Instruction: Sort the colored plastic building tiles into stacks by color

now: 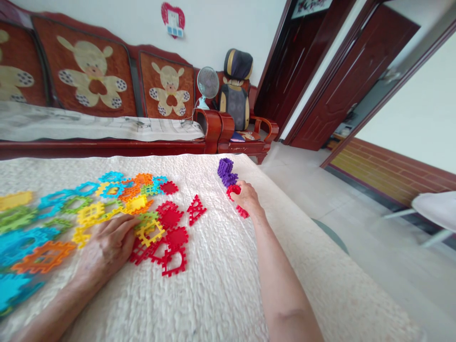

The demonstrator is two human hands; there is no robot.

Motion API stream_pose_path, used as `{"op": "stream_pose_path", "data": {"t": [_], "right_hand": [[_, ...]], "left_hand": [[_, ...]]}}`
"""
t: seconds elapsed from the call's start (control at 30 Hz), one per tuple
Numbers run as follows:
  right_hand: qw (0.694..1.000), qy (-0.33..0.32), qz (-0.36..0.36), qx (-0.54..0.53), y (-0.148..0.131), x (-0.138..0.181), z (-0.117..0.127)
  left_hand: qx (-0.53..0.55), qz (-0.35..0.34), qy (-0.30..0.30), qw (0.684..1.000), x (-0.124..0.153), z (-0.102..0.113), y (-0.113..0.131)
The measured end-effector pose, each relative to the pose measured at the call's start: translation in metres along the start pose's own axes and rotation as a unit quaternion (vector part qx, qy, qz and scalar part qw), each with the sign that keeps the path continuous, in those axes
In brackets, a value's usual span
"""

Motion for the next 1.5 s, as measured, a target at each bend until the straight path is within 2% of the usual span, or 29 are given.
{"op": "stream_pose_path", "data": {"t": [0.27,0.33,0.4,0.47,0.57,0.7,0.9,1.1,1.3,1.37,1.5], "right_hand": [[1.0,0.017,0.006,0.012,0.001,-0.003,-0.001],[0.998,0.047,0.025,-0.02,-0.006,-0.001,0.004],[0.992,0.07,0.073,-0.077,-0.02,0.006,0.007],[0.98,0.06,0.143,-0.126,-0.041,0.019,0.001],[0.957,0.0,0.243,-0.157,-0.074,0.049,-0.021],[0.933,-0.065,0.315,-0.165,-0.106,0.088,-0.048],[0.9,-0.065,0.401,-0.158,-0.138,0.137,-0.041],[0.902,-0.097,0.401,-0.129,-0.147,0.151,-0.051],[0.907,-0.096,0.38,-0.151,-0.156,0.122,-0.067],[0.92,-0.091,0.351,-0.148,-0.164,0.105,-0.073],[0.96,-0.092,0.237,-0.118,-0.178,0.073,-0.092]], "left_hand": [[-0.007,0.001,-0.002,1.0,-0.002,0.003,0.003],[-0.006,0.008,-0.008,1.0,-0.004,0.003,0.004],[-0.006,0.015,-0.015,1.0,-0.005,0.003,0.004],[-0.008,0.02,-0.02,1.0,-0.005,0.003,0.005],[-0.008,0.023,-0.023,0.999,-0.006,0.004,0.006],[0.004,0.03,-0.022,0.999,-0.006,0.005,0.006],[0.013,0.04,-0.02,0.999,-0.006,0.005,0.007],[0.011,0.041,-0.021,0.999,-0.007,0.005,0.008],[0.015,0.042,-0.023,0.999,-0.007,0.006,0.008],[0.014,0.043,-0.023,0.999,-0.008,0.006,0.009],[0.008,0.04,-0.024,0.999,-0.009,0.007,0.01]]}}
Point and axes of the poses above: each hand's wrist, its own x-axis away from the middle knuckle, its own z-axis out of the back of the hand, y = z × x, the point moved 8 cm from there along -x, towards the middle knuckle, and after that the axes turned 13 degrees about -z, right-handed, at the moved point
